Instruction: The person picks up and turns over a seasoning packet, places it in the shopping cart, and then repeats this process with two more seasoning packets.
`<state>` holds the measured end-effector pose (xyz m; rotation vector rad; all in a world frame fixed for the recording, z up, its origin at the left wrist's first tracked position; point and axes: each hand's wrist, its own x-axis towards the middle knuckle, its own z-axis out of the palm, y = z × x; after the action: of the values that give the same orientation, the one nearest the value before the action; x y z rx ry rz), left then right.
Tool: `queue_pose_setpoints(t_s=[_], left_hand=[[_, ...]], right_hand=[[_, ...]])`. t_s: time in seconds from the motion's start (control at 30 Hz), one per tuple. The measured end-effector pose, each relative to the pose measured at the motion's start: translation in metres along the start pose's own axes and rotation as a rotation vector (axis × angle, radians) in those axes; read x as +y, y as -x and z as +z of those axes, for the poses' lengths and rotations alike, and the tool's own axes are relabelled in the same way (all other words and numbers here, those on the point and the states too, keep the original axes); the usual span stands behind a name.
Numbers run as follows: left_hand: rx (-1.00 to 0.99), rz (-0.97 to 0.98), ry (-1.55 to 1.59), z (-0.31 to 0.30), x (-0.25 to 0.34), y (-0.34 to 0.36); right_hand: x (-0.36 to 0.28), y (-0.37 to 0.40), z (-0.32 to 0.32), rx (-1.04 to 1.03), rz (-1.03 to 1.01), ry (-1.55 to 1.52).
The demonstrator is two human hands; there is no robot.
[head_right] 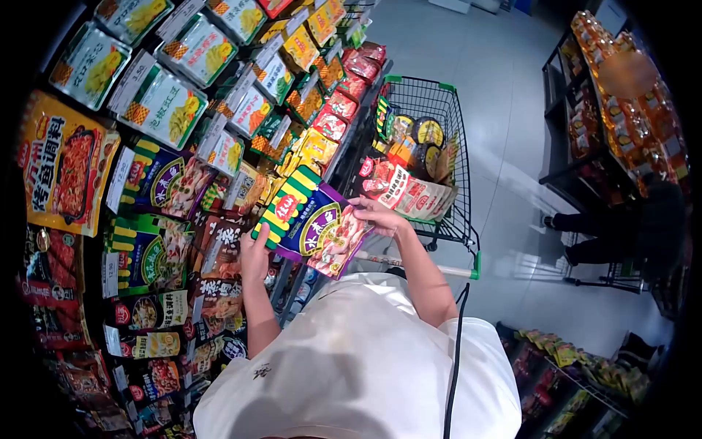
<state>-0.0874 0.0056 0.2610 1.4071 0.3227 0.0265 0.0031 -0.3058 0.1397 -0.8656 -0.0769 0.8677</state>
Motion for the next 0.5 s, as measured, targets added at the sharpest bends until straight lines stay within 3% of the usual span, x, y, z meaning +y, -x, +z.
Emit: queue_pose_setpoints(t_s=[0.1, 0.23, 0.3, 0.43, 0.5], left_hand=[[-0.124, -0.047, -0.057, 0.044, 0.0, -0.02], [-0.236, 0.02, -0.192, 0.109, -0.01, -0.062], [-0.286, 0.024, -0.297, 0.134, -0.022, -0.092], [-0.323, -0.021, -0.251, 0.192, -0.039, -0.151], [-0.327, -0.018, -0.278, 0.213, -0.056, -0.192]], right_hand=[[0.019, 0.023, -0.048, 0.112, -0.175, -0.213], [0.033, 0.055, -0.086, 0.491, -0.25, -0.324], [0.057, 0.066, -0.122, 0.671, -0.264, 0.04], [0.068, 0.108, -0.129, 1.002, -0.203, 0.837], [0.071, 0.121, -0.131, 1.048, -0.235, 0.942]])
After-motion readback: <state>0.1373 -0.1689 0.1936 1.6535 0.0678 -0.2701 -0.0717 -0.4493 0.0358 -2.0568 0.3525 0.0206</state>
